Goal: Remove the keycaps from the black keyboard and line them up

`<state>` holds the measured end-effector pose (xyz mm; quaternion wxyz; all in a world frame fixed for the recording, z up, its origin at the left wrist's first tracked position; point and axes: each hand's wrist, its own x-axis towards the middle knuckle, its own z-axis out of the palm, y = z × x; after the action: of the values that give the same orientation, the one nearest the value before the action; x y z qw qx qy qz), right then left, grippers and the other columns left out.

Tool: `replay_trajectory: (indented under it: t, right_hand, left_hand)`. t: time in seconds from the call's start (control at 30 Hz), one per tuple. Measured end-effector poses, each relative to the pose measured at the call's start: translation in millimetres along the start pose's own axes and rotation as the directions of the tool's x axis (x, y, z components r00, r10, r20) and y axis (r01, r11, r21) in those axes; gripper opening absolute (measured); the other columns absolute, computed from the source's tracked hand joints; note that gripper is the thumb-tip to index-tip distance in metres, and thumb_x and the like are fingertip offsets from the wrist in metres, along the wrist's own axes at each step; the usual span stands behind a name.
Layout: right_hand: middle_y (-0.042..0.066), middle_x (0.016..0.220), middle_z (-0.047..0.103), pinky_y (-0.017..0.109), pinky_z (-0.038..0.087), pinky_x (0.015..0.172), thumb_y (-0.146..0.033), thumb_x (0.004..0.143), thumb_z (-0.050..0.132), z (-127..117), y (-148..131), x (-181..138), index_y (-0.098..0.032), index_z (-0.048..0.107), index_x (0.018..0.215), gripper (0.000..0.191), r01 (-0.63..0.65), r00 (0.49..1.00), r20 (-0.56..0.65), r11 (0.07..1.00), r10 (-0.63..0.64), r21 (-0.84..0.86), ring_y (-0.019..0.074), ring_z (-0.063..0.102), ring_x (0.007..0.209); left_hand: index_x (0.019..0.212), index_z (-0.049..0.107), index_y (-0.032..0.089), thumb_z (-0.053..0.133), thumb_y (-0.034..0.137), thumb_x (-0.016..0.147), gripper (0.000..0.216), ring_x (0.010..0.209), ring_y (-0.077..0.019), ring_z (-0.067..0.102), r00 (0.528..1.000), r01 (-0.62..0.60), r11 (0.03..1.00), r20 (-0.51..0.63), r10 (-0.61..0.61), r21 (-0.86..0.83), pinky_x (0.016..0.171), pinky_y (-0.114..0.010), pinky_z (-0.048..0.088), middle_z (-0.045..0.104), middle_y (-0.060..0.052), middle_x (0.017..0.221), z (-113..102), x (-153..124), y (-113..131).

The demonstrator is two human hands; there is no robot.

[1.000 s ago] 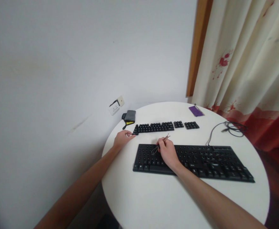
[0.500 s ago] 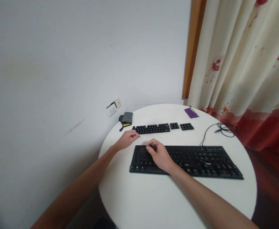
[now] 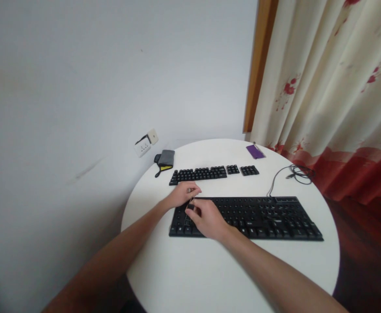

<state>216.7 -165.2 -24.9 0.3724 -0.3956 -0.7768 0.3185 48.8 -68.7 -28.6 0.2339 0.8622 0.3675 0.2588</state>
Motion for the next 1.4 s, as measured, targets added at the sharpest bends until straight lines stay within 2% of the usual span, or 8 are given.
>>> replay_trajectory:
  t: [0.2, 0.4, 0.6, 0.73, 0.87, 1.07, 1.23, 1.4]
  right_hand:
    - [0.001, 0.074, 0.060, 0.024, 0.035, 0.064, -0.028, 0.092, 0.053, 2.9, -9.2, -5.5, -0.019, 0.059, 0.075, 0.021, 0.157, 0.984, 0.112, 0.973, -0.140, -0.170, 0.0137, 0.053, 0.067]
    - [0.002, 0.071, 0.062, 0.025, 0.034, 0.063, -0.030, 0.093, 0.050, 7.9, -3.0, -1.8, -0.019, 0.052, 0.068, 0.028, -0.026, 0.999, -0.036, 0.978, 0.019, -0.209, 0.0145, 0.054, 0.065]
    - [0.002, 0.070, 0.067, 0.025, 0.039, 0.065, -0.031, 0.093, 0.049, 11.3, -0.4, 0.4, -0.019, 0.059, 0.070, 0.028, -0.129, 0.991, -0.059, 0.986, 0.123, -0.106, 0.0154, 0.060, 0.066]
    - [0.004, 0.065, 0.068, 0.026, 0.043, 0.062, -0.032, 0.093, 0.045, 9.6, 3.6, 6.8, -0.017, 0.060, 0.066, 0.034, -0.205, 0.972, -0.086, 0.968, 0.219, 0.147, 0.0157, 0.060, 0.061]
    - [0.005, 0.066, 0.068, 0.026, 0.046, 0.056, -0.039, 0.092, 0.046, -5.8, 5.9, 13.8, -0.016, 0.062, 0.071, 0.035, -0.174, 0.939, -0.216, 0.913, 0.266, 0.368, 0.0151, 0.058, 0.056]
    - [0.008, 0.074, 0.070, 0.026, 0.047, 0.061, -0.043, 0.091, 0.048, -40.2, 11.0, 17.3, -0.015, 0.064, 0.074, 0.036, -0.094, 0.835, -0.496, 0.951, 0.237, 0.295, 0.0159, 0.060, 0.062]
    - [0.007, 0.072, 0.070, 0.027, 0.046, 0.061, -0.043, 0.091, 0.049, -43.6, 15.4, 17.2, -0.015, 0.065, 0.074, 0.037, -0.100, 0.829, -0.512, 0.960, 0.226, 0.261, 0.0160, 0.060, 0.060]
    - [0.006, 0.076, 0.070, 0.026, 0.045, 0.060, -0.042, 0.091, 0.049, -37.0, 14.2, 15.3, -0.016, 0.068, 0.078, 0.034, -0.084, 0.851, -0.497, 0.978, 0.169, 0.189, 0.0169, 0.061, 0.066]
  left_hand:
    - [0.085, 0.074, 0.014, 0.056, 0.030, 0.090, 0.025, 0.075, -0.0148, 0.061, 0.999, 0.042, 0.998, 0.002, -0.042, -0.037, 0.066, -0.023, 0.043, 0.070, -0.005, 0.082, 2.0, -1.1, 2.2]
    - [0.085, 0.073, 0.012, 0.056, 0.031, 0.090, 0.026, 0.073, -0.0151, 0.061, 0.999, 0.015, 0.998, 0.053, -0.011, -0.069, 0.068, -0.025, 0.044, 0.070, -0.006, 0.080, -1.4, -2.8, 6.2]
    - [0.086, 0.072, 0.011, 0.055, 0.026, 0.089, 0.023, 0.072, -0.0146, 0.060, 0.998, 0.009, 0.995, 0.069, -0.002, -0.098, 0.066, -0.024, 0.044, 0.069, -0.006, 0.080, 0.1, -4.4, 3.5]
    - [0.079, 0.071, 0.013, 0.054, 0.023, 0.088, 0.022, 0.070, -0.0141, 0.059, 0.997, 0.030, 0.995, 0.072, -0.023, -0.092, 0.064, -0.024, 0.044, 0.067, -0.004, 0.075, 2.4, -3.4, 1.2]
    - [0.091, 0.072, 0.015, 0.054, 0.025, 0.090, 0.021, 0.078, -0.0158, 0.061, 0.999, 0.022, 0.999, -0.039, -0.023, -0.048, 0.072, -0.026, 0.045, 0.070, -0.005, 0.087, 0.1, -2.5, 5.3]
    - [0.107, 0.069, 0.018, 0.055, 0.029, 0.093, 0.023, 0.077, -0.0140, 0.059, 0.968, -0.030, 0.997, -0.249, 0.011, -0.071, 0.071, -0.026, 0.045, 0.070, -0.004, 0.093, -3.5, -6.0, 27.4]
    - [0.111, 0.066, 0.019, 0.068, 0.028, 0.084, 0.029, 0.084, -0.0155, 0.059, 0.965, -0.119, 0.985, -0.249, 0.086, -0.122, 0.079, -0.029, 0.049, 0.067, -0.005, 0.100, 2.5, -7.7, 42.6]
    - [0.105, 0.068, 0.019, 0.068, 0.024, 0.084, 0.021, 0.087, -0.0164, 0.062, 0.969, -0.120, 0.986, -0.229, 0.090, -0.119, 0.084, -0.032, 0.051, 0.068, -0.005, 0.098, 8.8, -7.4, 45.0]
